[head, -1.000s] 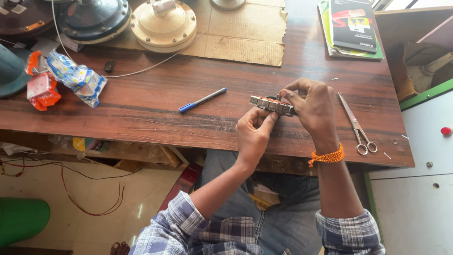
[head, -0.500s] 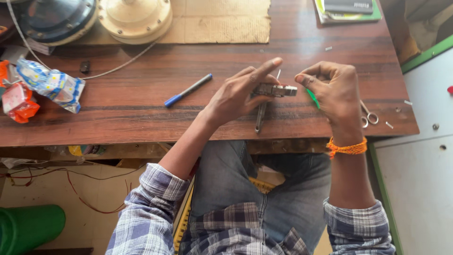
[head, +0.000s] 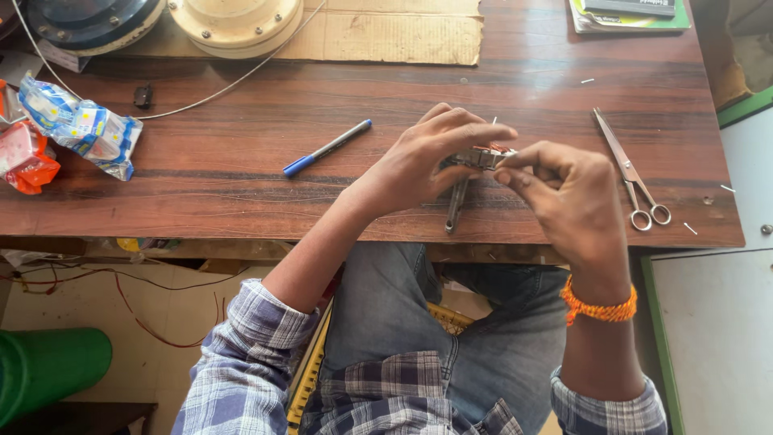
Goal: The person uses a green screwdriver to adjust small metal pins on a circular electrical component held in a bench vise. They repeatedly insert, remove, and reposition the pins while rotating the component to access different slots.
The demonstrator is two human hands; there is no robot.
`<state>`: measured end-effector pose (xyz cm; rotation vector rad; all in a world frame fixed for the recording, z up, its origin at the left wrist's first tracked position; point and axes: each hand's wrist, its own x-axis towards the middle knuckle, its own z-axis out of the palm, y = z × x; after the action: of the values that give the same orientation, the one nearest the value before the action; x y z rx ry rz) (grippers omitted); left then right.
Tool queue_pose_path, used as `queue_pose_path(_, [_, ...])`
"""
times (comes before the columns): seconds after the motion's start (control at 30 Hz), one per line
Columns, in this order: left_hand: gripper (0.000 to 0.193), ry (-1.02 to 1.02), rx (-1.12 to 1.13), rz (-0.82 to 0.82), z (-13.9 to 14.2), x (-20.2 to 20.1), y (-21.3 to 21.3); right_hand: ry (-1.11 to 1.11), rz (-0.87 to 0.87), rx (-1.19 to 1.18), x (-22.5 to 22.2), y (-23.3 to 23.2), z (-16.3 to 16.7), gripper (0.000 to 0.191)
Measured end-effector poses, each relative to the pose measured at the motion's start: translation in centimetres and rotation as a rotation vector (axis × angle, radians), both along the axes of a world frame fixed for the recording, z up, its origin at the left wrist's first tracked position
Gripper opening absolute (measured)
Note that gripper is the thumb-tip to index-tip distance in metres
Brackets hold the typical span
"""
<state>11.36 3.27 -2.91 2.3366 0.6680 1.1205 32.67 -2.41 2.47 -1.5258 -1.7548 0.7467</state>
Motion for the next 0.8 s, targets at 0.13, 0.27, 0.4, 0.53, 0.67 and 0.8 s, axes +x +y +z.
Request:
queue_pose_path(0.13, [0.059,0.031,0.037,0.027,0.1,0.1,0.4,-0.035,0.026,0.154,-1.1,-1.0,-1.6,0.010])
queue_pose_path(0.27, [0.064,-0.020,-0.052,-0.029,-0.3,-0.7,0.1,-0.058,-0.031,0.280,-2.0,-1.8,-4.4,0.007])
queue_pose_path(0.4, [0.054,-0.042,-0.004,-0.030,-0.7,-0.6,-0.2,0.002,0.027,0.402,-2.7,-2.1,-7.3,0.007])
queue_pose_path(0.53, [0.042,0.040,0.282,0.046,-1.0,-0.6,-0.5,0.018,0.024,0.374,-2.3,-3.4,-7.8,0.006])
queue_pose_path(0.67, [0.027,0.072,0.629,0.213,-2.1,-1.0,-1.4,-0.089,0.138,0.388,-1.2,-4.8,-5.4,0.011])
queue_pose_path(0.8, [0.018,0.017,0.530,0.307,-3.6,-0.5,-2.6,-0.191,0.072,0.355,-0.4,-5.5,-2.2,0.010])
